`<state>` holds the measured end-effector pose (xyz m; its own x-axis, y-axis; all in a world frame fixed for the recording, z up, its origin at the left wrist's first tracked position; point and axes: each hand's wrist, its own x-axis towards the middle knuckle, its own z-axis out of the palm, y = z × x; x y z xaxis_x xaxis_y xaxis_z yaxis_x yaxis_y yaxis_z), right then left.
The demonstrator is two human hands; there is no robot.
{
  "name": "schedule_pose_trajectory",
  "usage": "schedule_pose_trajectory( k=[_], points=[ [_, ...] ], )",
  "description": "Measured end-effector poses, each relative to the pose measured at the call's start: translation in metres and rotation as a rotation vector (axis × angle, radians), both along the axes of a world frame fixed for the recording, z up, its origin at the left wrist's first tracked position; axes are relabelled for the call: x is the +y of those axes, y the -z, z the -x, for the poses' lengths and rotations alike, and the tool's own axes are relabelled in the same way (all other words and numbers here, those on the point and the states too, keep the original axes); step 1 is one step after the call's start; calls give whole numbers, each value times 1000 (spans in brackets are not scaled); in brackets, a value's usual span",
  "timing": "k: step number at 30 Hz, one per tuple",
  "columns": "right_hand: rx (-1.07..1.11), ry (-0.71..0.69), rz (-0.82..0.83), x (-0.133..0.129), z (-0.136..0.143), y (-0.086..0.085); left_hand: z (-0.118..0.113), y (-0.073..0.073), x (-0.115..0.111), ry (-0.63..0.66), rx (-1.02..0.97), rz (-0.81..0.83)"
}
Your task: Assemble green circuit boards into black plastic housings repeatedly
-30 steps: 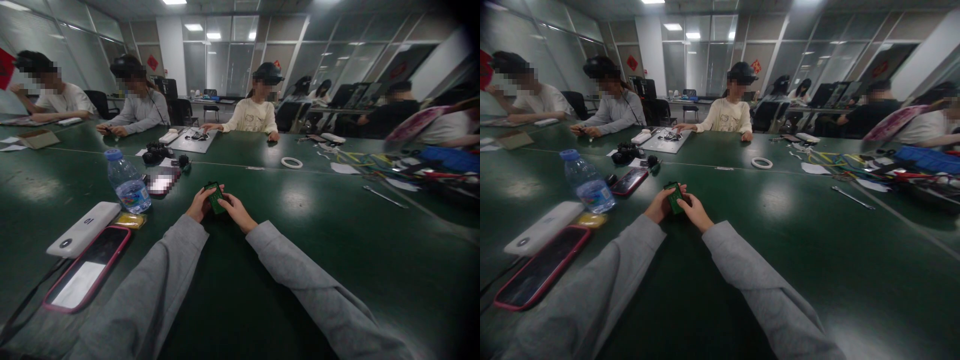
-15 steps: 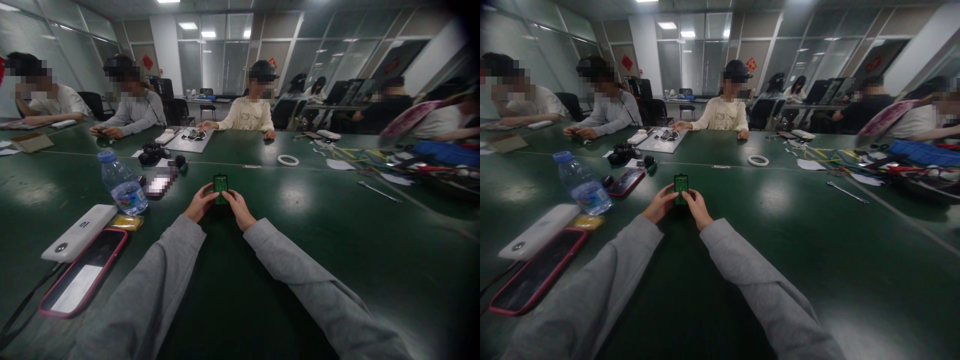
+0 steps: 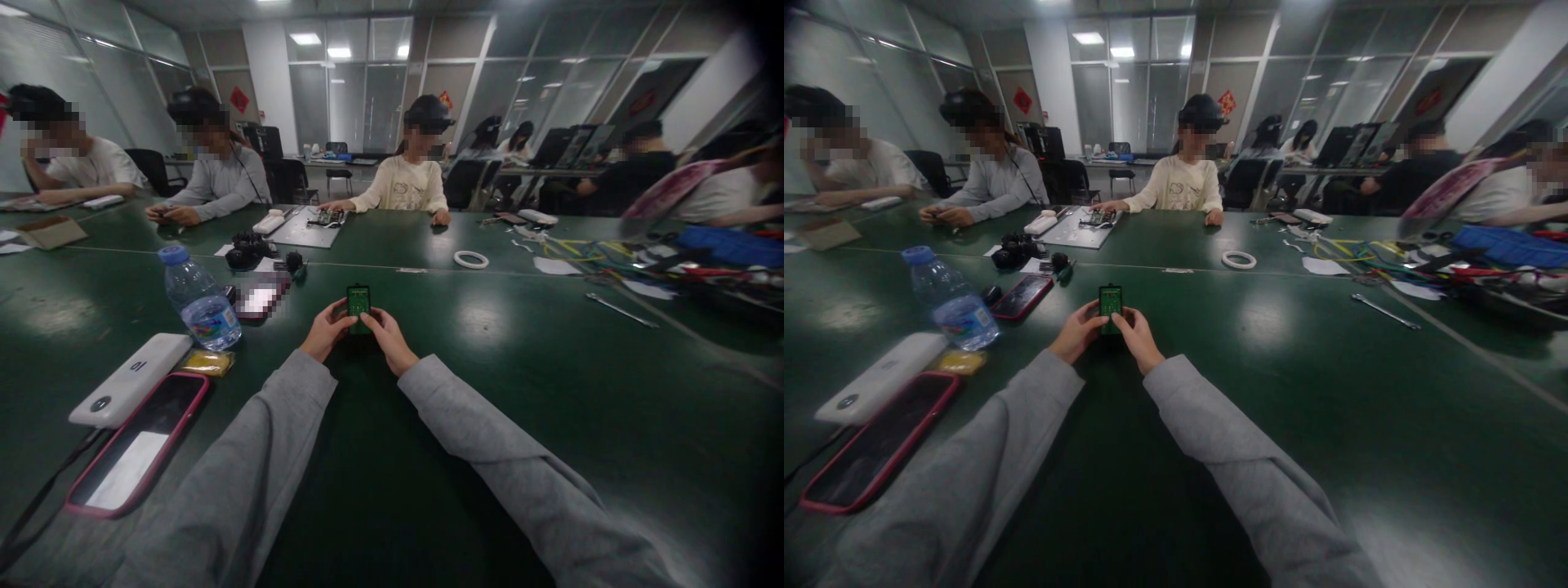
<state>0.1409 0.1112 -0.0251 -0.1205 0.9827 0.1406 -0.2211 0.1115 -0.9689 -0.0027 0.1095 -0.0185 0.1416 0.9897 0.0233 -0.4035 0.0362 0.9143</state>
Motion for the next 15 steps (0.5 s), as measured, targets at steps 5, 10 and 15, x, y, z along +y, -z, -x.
schedule_pose_trajectory(
  k=[5,10,15],
  points=[
    [-19,-3,1,1,-1,1,1,0,0,-12,3,0],
    [-37,-3,-2,2,-2,4,0,-3,-1,-32,-18,34],
    [-36,0,2,1,-1,3,0,-1,1,-27,-20,34]
  ],
)
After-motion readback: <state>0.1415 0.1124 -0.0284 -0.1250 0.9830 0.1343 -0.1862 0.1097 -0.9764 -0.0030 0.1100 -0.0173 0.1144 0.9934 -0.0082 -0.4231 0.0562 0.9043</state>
